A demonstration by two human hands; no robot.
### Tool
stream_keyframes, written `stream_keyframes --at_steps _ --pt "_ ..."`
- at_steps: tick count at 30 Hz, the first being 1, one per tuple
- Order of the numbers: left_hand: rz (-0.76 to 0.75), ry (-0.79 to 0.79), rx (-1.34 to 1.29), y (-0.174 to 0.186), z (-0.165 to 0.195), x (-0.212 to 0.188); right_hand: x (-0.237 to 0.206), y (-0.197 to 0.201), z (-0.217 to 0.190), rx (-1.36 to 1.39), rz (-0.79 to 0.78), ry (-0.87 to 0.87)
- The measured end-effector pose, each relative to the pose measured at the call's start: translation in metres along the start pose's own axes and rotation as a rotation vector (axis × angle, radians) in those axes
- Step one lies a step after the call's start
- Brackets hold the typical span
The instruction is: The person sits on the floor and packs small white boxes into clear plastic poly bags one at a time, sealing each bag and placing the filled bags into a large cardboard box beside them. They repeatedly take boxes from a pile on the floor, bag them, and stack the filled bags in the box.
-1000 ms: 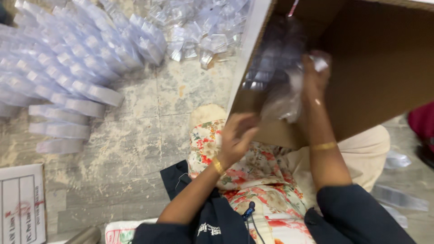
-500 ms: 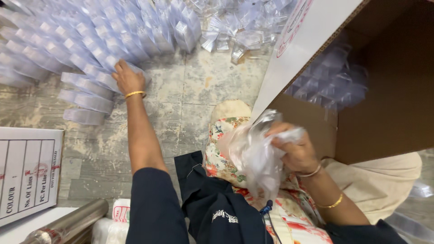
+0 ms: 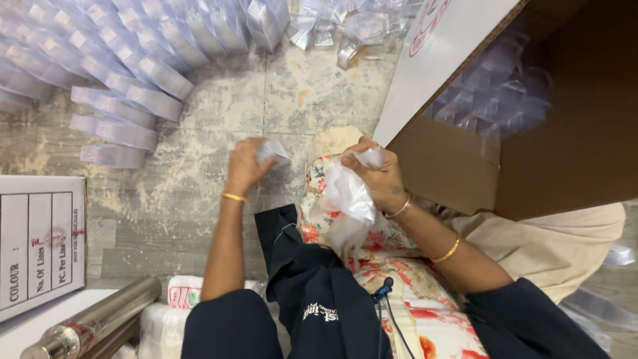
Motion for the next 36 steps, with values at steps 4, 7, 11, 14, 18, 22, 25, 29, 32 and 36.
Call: stream_keyframes --at_steps 4,7,11,14,18,22,25,29,32,36 --pt "0.274 0.196 -0.48 0.055 0.049 -0.044 -0.004 -0.019 -0.018 -0.128 -0.082 0.199" --pt "0.298 0.24 -1.093 0.085 0.102 -0.061 -0.005 -0.02 -0.006 0.018 -0.031 0.109" --pt "0.36 0.018 -0.736 0.125 0.164 -0.06 -0.007 -0.021 0.007 -0.106 -0.025 0.115" --pt "0.437 -0.093 -0.812 0.123 0.18 -0.062 -0.01 -0.016 0.022 -0.016 0.016 0.046" --pt "0.167 0.133 -1.65 0.064 0.168 -0.064 -0.01 -0.015 0.039 0.082 0.029 -0.113" --pt "-0.011 0.247 -2.033 0.037 0.137 -0.083 -0.012 -0.005 0.073 0.372 0.056 -0.556" --pt "-0.087 0.235 -1.85 0.029 0.094 -0.097 -0.012 -0.003 0.078 0.358 -0.182 -0.644" --pt "0.161 0.503 -0.98 0.008 0.036 -0.112 0.004 -0.014 0.088 -0.569 -0.454 -0.295" --pt "0.388 0.629 -0.788 -0.008 0.009 -0.096 0.044 -0.042 0.1 -1.062 -0.372 -0.132" --pt "0.454 0.781 -1.068 -0.058 -0.025 -0.07 0.077 -0.078 0.131 -1.487 -0.423 -0.207"
Point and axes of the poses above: each hand's wrist, its own x-axis towards the middle knuckle, its own y-axis out of the back of the hand, z = x × y, the point moved 9 cm from there along x, towards the middle knuckle, and after that the axes turned 12 degrees about x, right-handed, at the moved point
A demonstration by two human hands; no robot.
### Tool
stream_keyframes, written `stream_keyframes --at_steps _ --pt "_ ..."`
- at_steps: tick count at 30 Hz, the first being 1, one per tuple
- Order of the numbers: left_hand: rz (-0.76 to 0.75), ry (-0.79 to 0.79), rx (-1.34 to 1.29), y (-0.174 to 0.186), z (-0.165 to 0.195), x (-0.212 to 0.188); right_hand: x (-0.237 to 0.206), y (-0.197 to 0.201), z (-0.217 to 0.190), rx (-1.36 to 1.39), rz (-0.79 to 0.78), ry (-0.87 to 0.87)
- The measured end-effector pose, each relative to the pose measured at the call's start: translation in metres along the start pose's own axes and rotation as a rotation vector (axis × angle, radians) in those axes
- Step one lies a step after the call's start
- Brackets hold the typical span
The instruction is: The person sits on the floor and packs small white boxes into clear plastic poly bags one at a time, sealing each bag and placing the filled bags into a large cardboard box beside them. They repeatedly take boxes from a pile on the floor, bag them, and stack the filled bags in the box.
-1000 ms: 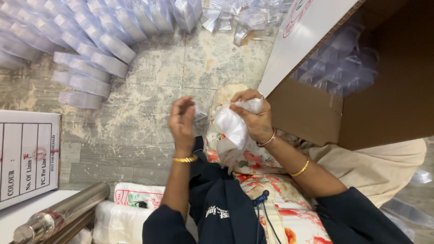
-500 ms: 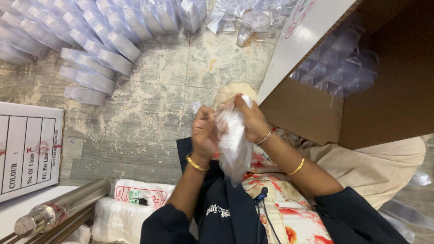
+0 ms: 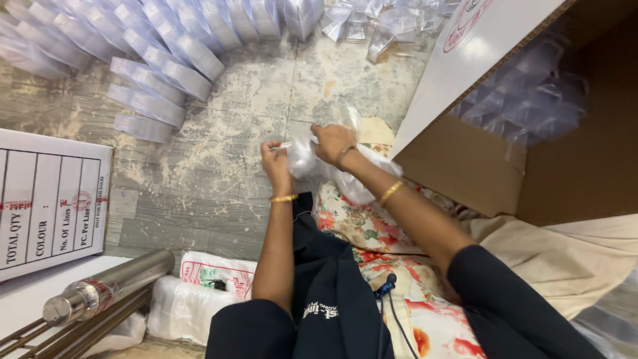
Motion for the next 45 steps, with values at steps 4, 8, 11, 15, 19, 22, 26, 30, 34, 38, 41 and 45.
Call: stream_keyframes --at_steps 4,8,11,15,19,22,26,30,34,38,41,45 --pt "-0.071 -0.094 0.444 -0.014 -0.014 0.007 0.022 -0.017 -0.021 -0.309 -0.03 0.116" --pt "-0.037 -0.301 0.639 -0.013 0.003 0.001 0.035 -0.035 -0.016 -0.462 -0.204 0.018" --pt "-0.095 -0.108 0.659 0.006 0.0 0.017 0.037 -0.024 -0.025 -0.466 -0.106 0.049" --pt "0.13 -0.313 0.649 0.065 0.06 0.067 0.015 0.003 -0.026 -0.173 0.033 0.151" --pt "0.293 -0.56 0.829 0.098 0.134 0.131 -0.02 0.044 0.009 0.551 0.175 0.132" --pt "0.269 -0.593 0.969 0.092 0.168 0.175 -0.05 0.038 0.043 1.238 0.034 -0.012" --pt "0.153 -0.363 1.164 0.082 0.159 0.209 -0.089 0.037 0.063 1.526 0.007 -0.024" --pt "0.059 -0.389 1.129 0.081 0.143 0.202 -0.106 0.049 0.06 1.611 0.039 0.08" --pt "-0.189 -0.344 0.861 0.077 0.103 0.169 -0.109 0.056 0.052 1.662 0.072 0.032" --pt "-0.213 -0.433 0.585 0.057 0.057 0.093 -0.11 0.059 0.035 1.517 0.091 0.019" --pt "-0.174 -0.473 0.628 0.036 0.02 0.043 -0.114 0.067 0.018 1.525 0.138 0.117" --pt "-0.145 -0.418 0.623 0.025 0.007 0.025 -0.121 0.083 0.013 1.621 0.245 0.21"
Point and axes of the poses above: each hand's wrist, its own x-axis towards the middle knuckle, its own y-axis out of the back of the hand, z = x × y, the point moved 9 cm from there along x, towards the middle knuckle, and after that the axes turned 12 degrees about x, right-handed, at the moved point
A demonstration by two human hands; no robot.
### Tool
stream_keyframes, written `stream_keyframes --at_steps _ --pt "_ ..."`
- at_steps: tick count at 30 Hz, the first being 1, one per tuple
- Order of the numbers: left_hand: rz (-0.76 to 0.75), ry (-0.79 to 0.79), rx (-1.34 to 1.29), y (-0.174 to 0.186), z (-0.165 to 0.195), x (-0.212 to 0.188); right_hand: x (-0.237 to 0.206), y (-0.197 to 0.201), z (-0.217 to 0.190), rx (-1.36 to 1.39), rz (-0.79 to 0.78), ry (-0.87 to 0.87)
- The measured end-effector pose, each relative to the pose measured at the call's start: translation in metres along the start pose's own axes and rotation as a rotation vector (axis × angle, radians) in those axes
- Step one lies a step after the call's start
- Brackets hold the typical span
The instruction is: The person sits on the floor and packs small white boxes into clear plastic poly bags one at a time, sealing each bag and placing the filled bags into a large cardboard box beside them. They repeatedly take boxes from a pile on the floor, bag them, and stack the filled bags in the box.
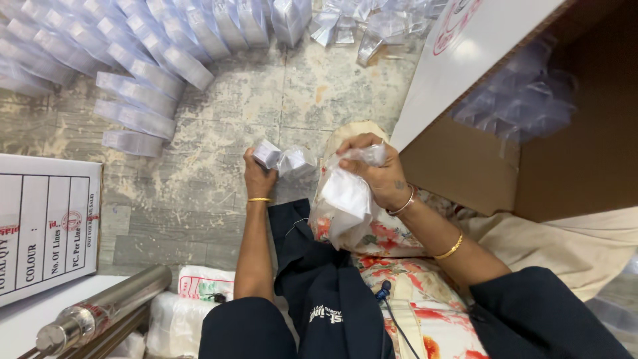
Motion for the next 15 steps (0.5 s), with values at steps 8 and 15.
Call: stream_keyframes --at_steps 8,15 --pt "-0.146 -0.112 -0.435 0.034 0.035 -0.003 -0.005 0.031 -0.005 -0.135 0.168 -0.031" --pt "-0.308 -0.088 -0.03 -0.011 0.045 -0.024 -0.002 0.012 -0.004 -0.219 0.062 0.051"
Point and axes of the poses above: each hand's wrist, its own x-axis towards the middle knuckle, its own y-axis out of the back of the hand, z = x × y, the point moved 9 cm from there along x, towards the middle knuckle, and after that the axes turned 12 degrees about x, right-handed, at the moved point
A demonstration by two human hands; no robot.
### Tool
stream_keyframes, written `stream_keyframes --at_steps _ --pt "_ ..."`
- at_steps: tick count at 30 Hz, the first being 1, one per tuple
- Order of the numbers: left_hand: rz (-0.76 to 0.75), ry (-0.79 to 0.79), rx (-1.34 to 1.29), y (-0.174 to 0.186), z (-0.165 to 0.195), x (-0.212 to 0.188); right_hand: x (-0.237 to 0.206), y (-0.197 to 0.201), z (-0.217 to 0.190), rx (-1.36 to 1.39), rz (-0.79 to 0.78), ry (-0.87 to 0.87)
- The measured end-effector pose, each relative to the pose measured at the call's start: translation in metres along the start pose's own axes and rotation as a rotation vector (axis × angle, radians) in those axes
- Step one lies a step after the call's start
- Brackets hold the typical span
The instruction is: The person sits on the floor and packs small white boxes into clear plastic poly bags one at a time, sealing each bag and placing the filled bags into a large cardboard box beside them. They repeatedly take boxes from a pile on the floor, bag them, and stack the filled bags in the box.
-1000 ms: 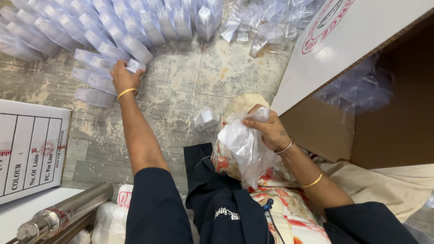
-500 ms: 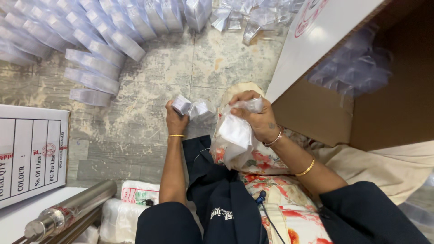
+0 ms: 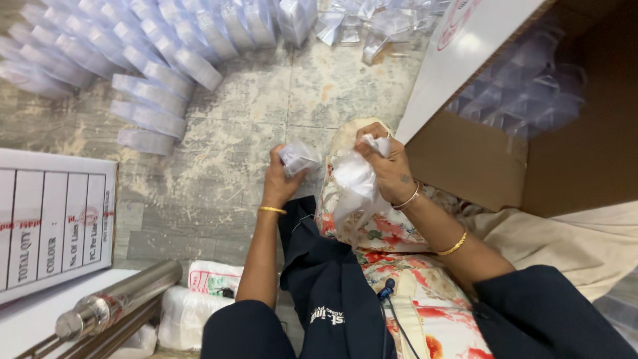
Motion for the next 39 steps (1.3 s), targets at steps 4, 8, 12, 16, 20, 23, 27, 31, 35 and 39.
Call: stream_keyframes --at_steps 4,8,12,16,20,23,27,31,35,39 --pt "0.142 -0.223 0.092 0.029 0.048 -0.006 -0.001 0.006 -0.015 -0.059 -0.009 0.059" --pt "0.487 -0.129 -0.285 0.084 0.094 -0.042 -0.001 0.004 -0.014 -0.147 0.063 0.111" --pt "0.334 -0.363 0.032 0.047 0.173 -0.061 -0.004 -0.024 -0.003 -0.177 -0.044 0.148" --pt "0.142 -0.237 -0.634 0.006 0.161 -0.058 0.002 -0.018 0.018 -0.005 -0.036 -0.033" --pt "-0.37 0.038 -1.331 -0.02 0.132 -0.064 -0.003 0.006 0.059 0.341 0.035 -0.516" --pt "-0.584 0.127 -1.419 0.007 0.112 -0.073 -0.008 0.002 0.053 0.302 -0.228 -0.554" --pt "-0.661 0.116 -1.644 0.037 0.1 -0.072 -0.001 -0.008 0.046 -0.185 -0.374 -0.402" --pt "-0.258 0.156 -1.87 0.04 0.045 -0.033 0.059 -0.045 0.048 -0.681 -0.34 -0.007" --pt "0.06 0.652 -1.53 -0.009 -0.042 -0.007 0.104 -0.058 0.105 -1.155 -0.342 -0.117" --pt "-0.12 0.773 -1.457 -0.055 -0.039 -0.005 0.096 -0.058 0.132 -1.381 -0.342 -0.159"
Point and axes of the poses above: each hand's wrist, its own x-axis towards the middle knuckle, its own y-axis out of the back of the hand, z = x × y, the point moved 9 cm from there along x, towards the middle knuckle, and after that the axes turned 12 degrees about x, right-handed, at the moved point
